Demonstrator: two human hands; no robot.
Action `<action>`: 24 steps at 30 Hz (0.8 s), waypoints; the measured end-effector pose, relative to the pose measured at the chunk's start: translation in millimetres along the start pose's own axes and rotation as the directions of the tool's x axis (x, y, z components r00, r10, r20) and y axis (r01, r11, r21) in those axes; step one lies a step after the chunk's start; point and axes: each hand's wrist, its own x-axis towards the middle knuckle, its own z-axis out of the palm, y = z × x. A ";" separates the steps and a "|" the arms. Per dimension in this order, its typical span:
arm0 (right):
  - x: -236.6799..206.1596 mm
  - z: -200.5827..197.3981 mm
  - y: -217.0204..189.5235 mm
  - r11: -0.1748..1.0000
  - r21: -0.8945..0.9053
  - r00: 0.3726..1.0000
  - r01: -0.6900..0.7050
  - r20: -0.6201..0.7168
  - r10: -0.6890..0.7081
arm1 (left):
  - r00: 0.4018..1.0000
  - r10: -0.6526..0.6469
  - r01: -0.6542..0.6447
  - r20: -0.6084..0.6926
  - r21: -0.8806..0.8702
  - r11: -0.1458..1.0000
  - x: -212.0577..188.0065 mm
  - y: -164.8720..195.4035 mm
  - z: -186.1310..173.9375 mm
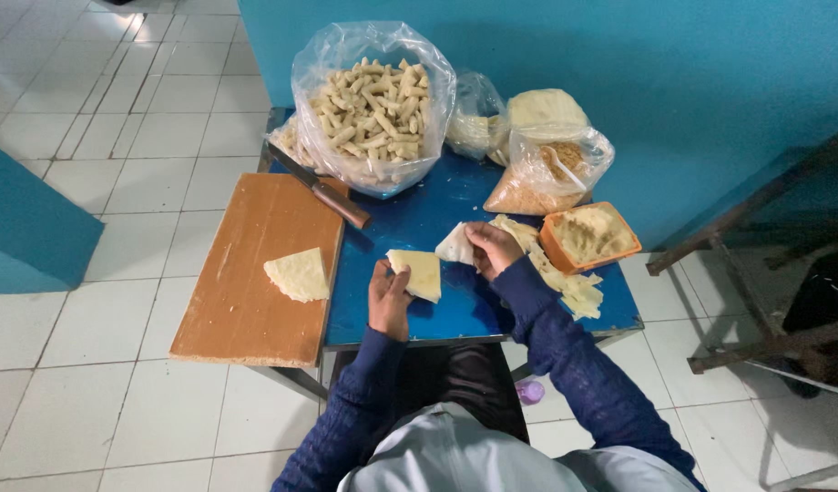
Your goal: The person sits at a small blue table folding thin dough wrappers around filling. They take dough pieces, spoon filling from an orange container onto a wrapper, fold the wrapper over the filling, press the edges closed, and set the finished snack on the table with the others.
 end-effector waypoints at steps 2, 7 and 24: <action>7.9 2.8 -12.3 0.980 -0.142 0.989 0.142 -0.015 -0.145 | 1.000 0.003 -0.003 -0.010 0.020 1.000 -2.3 5.5 -0.9; 13.9 26.1 -13.5 0.347 -0.813 0.781 0.467 0.195 -0.594 | 1.000 -0.009 0.008 -0.025 -0.057 0.998 -14.7 14.2 -5.6; -47.0 51.4 13.9 0.241 -0.831 0.810 0.501 0.353 -0.468 | 0.997 0.071 -0.067 0.017 -0.143 0.987 -13.1 0.2 2.7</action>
